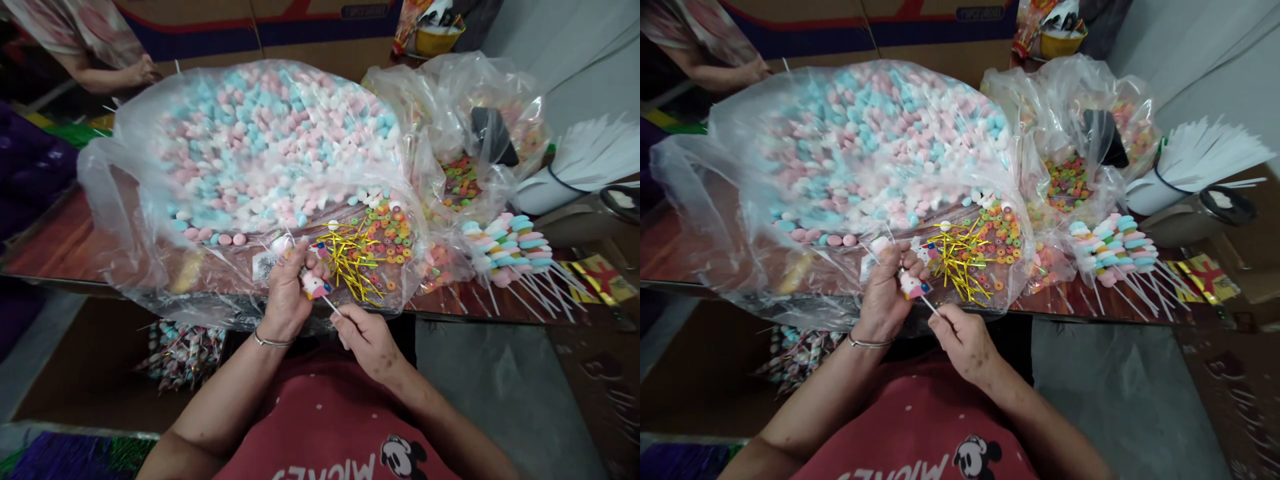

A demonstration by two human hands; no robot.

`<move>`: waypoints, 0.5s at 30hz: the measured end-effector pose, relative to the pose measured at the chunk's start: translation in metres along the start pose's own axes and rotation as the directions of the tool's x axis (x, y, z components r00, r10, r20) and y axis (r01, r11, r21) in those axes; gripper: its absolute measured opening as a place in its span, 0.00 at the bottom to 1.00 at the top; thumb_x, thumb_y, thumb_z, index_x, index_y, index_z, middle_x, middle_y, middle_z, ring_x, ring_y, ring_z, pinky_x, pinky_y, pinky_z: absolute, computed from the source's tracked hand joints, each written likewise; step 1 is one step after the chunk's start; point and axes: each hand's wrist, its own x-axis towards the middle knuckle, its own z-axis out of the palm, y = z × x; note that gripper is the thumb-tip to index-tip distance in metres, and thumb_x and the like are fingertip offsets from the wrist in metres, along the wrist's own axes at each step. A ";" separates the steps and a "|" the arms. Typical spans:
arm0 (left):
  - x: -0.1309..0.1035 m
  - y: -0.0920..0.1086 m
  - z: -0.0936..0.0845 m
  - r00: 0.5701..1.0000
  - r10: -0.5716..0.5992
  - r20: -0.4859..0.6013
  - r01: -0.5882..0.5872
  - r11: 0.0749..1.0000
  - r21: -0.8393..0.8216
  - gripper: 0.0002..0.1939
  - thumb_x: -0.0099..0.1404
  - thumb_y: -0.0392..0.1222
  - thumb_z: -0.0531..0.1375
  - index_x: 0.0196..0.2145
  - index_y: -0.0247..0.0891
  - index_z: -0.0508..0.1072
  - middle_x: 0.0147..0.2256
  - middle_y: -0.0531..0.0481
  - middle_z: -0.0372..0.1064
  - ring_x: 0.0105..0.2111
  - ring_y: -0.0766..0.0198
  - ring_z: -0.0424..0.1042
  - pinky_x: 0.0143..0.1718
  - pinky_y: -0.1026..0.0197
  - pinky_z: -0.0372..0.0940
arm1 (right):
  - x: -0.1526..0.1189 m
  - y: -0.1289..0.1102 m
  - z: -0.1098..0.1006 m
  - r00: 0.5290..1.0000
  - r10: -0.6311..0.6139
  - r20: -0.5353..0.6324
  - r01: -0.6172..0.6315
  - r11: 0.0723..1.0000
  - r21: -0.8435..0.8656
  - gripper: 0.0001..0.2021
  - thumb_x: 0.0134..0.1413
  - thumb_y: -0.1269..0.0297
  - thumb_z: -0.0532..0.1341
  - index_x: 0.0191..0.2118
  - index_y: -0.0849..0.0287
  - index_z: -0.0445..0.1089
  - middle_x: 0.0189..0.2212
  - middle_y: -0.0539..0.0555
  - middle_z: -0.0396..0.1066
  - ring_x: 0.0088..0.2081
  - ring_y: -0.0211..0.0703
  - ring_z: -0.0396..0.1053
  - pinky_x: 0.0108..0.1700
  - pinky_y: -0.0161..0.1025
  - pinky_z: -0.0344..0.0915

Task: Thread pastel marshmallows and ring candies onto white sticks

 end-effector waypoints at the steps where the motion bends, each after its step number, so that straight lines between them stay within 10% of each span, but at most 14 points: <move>1: 0.001 0.001 0.000 1.000 0.018 -0.005 -0.018 1.000 0.000 0.20 0.47 0.45 0.74 0.25 0.35 0.67 0.19 0.60 0.59 0.17 0.75 0.60 0.20 0.69 0.62 | -0.002 0.000 -0.001 0.999 -0.027 -0.018 0.025 0.996 -0.091 0.14 0.63 0.58 0.50 0.27 0.58 0.61 0.18 0.44 0.56 0.22 0.31 0.55 0.27 0.31 0.53; 15: -0.015 -0.022 -0.003 0.987 0.024 0.160 -0.049 0.987 0.156 0.14 0.58 0.47 0.67 0.34 0.35 0.72 0.16 0.61 0.57 0.18 0.71 0.63 0.31 0.63 0.66 | 0.010 0.007 0.016 0.975 -0.136 -0.174 0.142 0.990 0.025 0.15 0.63 0.58 0.49 0.26 0.57 0.58 0.18 0.44 0.51 0.21 0.32 0.50 0.25 0.33 0.51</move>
